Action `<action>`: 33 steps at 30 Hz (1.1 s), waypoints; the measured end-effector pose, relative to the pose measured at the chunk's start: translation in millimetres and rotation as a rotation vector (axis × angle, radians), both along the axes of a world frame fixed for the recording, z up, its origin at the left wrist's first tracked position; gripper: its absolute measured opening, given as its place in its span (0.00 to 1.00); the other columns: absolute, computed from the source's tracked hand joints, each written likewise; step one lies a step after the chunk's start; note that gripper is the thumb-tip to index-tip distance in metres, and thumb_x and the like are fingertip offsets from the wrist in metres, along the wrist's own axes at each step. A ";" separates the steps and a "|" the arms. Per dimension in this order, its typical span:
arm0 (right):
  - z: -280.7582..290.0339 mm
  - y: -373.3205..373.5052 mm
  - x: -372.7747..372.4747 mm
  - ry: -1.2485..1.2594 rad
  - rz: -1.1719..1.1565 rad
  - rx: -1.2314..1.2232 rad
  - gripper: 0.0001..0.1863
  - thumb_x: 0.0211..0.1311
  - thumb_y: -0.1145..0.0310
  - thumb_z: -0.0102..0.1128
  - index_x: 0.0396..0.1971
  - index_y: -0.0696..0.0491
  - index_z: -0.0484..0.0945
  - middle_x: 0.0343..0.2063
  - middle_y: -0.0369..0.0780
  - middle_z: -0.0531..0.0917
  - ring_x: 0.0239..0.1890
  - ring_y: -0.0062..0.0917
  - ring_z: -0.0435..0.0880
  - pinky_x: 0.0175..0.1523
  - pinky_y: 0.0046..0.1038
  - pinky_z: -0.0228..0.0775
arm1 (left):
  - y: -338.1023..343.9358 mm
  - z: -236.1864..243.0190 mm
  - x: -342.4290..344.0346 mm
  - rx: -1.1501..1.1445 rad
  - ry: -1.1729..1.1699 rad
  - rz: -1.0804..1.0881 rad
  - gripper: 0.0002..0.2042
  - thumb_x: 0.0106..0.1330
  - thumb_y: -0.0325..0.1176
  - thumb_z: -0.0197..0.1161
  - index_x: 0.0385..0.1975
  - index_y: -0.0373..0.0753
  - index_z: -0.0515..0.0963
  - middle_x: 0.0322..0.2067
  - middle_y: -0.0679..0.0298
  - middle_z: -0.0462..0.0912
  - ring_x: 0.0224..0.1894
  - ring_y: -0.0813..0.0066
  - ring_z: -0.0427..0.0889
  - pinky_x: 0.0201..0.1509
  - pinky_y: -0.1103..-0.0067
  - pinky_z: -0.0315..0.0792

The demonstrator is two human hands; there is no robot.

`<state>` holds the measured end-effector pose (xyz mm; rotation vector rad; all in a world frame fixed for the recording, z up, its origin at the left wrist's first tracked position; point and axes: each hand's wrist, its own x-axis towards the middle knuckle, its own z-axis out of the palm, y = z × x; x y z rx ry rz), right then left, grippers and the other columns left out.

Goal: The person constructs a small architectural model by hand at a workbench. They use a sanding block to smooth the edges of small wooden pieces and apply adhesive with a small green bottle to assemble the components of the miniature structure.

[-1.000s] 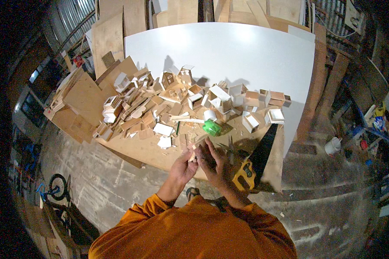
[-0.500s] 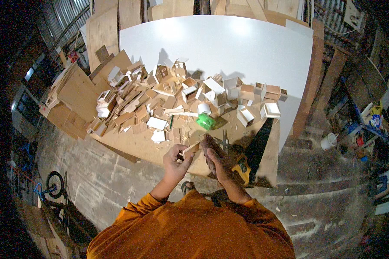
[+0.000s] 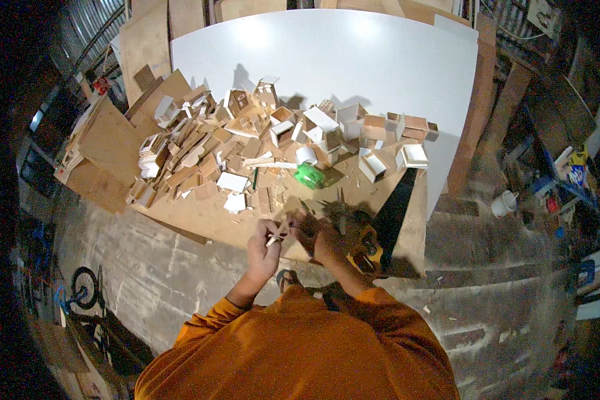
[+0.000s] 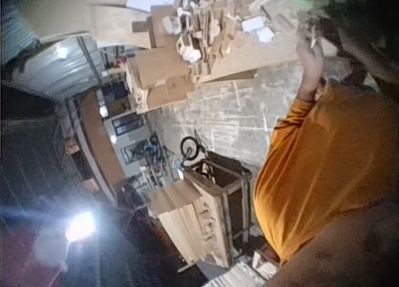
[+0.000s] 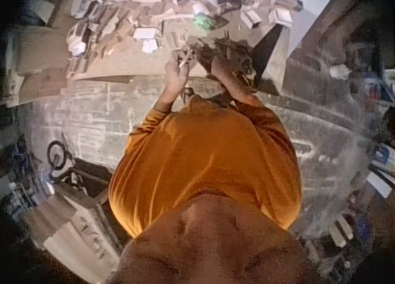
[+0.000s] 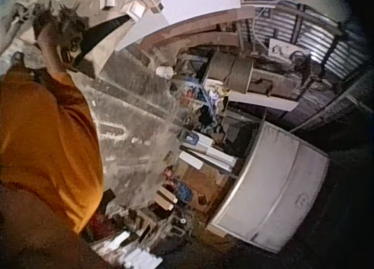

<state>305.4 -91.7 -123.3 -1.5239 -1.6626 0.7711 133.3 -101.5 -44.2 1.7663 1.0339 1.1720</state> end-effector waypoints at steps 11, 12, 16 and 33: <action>25.4 4.6 19.6 -0.485 -0.197 0.051 0.35 0.48 0.58 0.65 0.59 0.51 0.68 0.49 0.50 0.73 0.52 0.45 0.73 0.54 0.42 0.67 | -2.1 -22.1 -30.8 -0.595 -0.622 -0.177 0.23 0.70 0.43 0.38 0.52 0.30 0.70 0.41 0.61 0.77 0.39 0.76 0.74 0.44 0.78 0.69; 41.1 -0.3 31.6 -0.566 -0.274 -0.069 0.36 0.47 0.58 0.67 0.59 0.52 0.68 0.49 0.51 0.73 0.53 0.45 0.73 0.55 0.42 0.67 | -3.4 -20.1 -34.1 -0.586 -0.608 -0.136 0.24 0.71 0.45 0.38 0.52 0.31 0.70 0.39 0.62 0.77 0.39 0.76 0.74 0.44 0.78 0.68; 37.8 -15.3 78.9 -0.739 -0.277 -0.237 0.36 0.44 0.59 0.69 0.57 0.53 0.70 0.50 0.50 0.73 0.54 0.46 0.72 0.58 0.41 0.67 | -2.5 -10.9 -38.3 -0.462 -0.527 -0.119 0.23 0.71 0.46 0.38 0.50 0.33 0.72 0.37 0.66 0.77 0.38 0.76 0.75 0.44 0.78 0.67; 31.5 -23.1 73.8 -0.659 -0.228 -0.170 0.29 0.39 0.60 0.73 0.46 0.53 0.77 0.42 0.49 0.79 0.50 0.46 0.75 0.53 0.48 0.66 | 2.4 13.4 -35.0 -0.447 -0.419 -0.189 0.05 0.67 0.28 0.56 0.36 0.35 0.78 0.33 0.70 0.79 0.35 0.84 0.74 0.42 0.84 0.67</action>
